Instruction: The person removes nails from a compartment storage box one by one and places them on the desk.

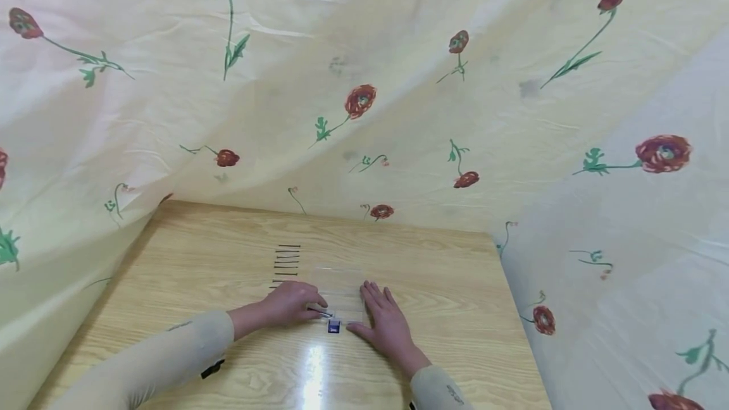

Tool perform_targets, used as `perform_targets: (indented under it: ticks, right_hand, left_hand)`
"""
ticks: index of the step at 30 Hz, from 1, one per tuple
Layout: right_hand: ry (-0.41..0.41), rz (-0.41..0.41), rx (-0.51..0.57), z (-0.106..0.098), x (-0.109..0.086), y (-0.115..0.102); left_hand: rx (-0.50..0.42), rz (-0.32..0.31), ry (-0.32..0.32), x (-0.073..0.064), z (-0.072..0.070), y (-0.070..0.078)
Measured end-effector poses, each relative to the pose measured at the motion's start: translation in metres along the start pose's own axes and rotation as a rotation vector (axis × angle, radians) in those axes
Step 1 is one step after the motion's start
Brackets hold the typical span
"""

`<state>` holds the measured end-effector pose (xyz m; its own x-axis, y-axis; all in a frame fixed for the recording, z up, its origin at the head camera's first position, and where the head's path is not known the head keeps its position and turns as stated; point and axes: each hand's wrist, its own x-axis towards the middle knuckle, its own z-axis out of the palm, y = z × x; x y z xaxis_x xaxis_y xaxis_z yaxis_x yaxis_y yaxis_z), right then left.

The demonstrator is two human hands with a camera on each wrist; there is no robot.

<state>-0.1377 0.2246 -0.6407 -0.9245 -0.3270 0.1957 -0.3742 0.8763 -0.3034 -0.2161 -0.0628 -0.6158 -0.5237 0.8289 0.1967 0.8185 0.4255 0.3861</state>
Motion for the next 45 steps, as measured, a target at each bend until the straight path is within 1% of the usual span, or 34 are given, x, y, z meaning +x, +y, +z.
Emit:
perform_targets:
  ticks: [4, 8, 11, 14, 16, 19, 22, 24, 29, 34, 40, 45]
  right_hand:
    - [-0.015, 0.009, 0.006, 0.0, 0.0, -0.001]
    - [-0.039, 0.021, 0.006, 0.001, 0.0, -0.001]
    - [-0.041, 0.019, 0.004, 0.001, -0.001, -0.001]
    - [-0.023, 0.004, 0.003, 0.001, -0.001, -0.001]
    - [-0.008, -0.008, 0.002, 0.002, 0.0, -0.001]
    - [0.0, -0.013, -0.003, 0.003, 0.0, -0.002]
    - [-0.009, -0.007, -0.005, 0.004, 0.0, -0.002]
    - [-0.019, -0.001, -0.005, 0.004, 0.0, -0.001]
    - [-0.02, 0.005, 0.004, 0.004, -0.001, -0.001]
    - [-0.003, -0.009, 0.0, 0.004, -0.001, -0.002]
    - [0.005, -0.016, -0.006, 0.004, -0.001, -0.003]
    - [-0.005, -0.005, -0.003, 0.002, -0.002, -0.003]
  left_hand:
    - [0.006, 0.063, 0.02, -0.001, 0.004, -0.003]
    - [0.032, 0.102, 0.014, -0.003, 0.006, -0.005]
    - [0.073, 0.117, -0.007, -0.003, 0.003, -0.007]
    - [0.109, 0.139, -0.034, -0.003, 0.001, -0.008]
    - [0.118, 0.151, -0.056, -0.002, -0.002, -0.009]
    - [0.113, 0.148, -0.104, -0.001, -0.004, -0.01]
    - [0.097, 0.138, -0.148, 0.002, -0.005, -0.011]
    - [0.098, 0.145, -0.162, 0.004, -0.003, -0.013]
    - [0.135, 0.174, -0.201, 0.01, -0.005, -0.012]
    - [0.148, 0.141, -0.259, 0.013, -0.006, -0.01]
    - [0.171, 0.117, -0.264, 0.015, -0.005, -0.007]
    - [0.161, 0.092, -0.237, 0.016, -0.003, -0.002]
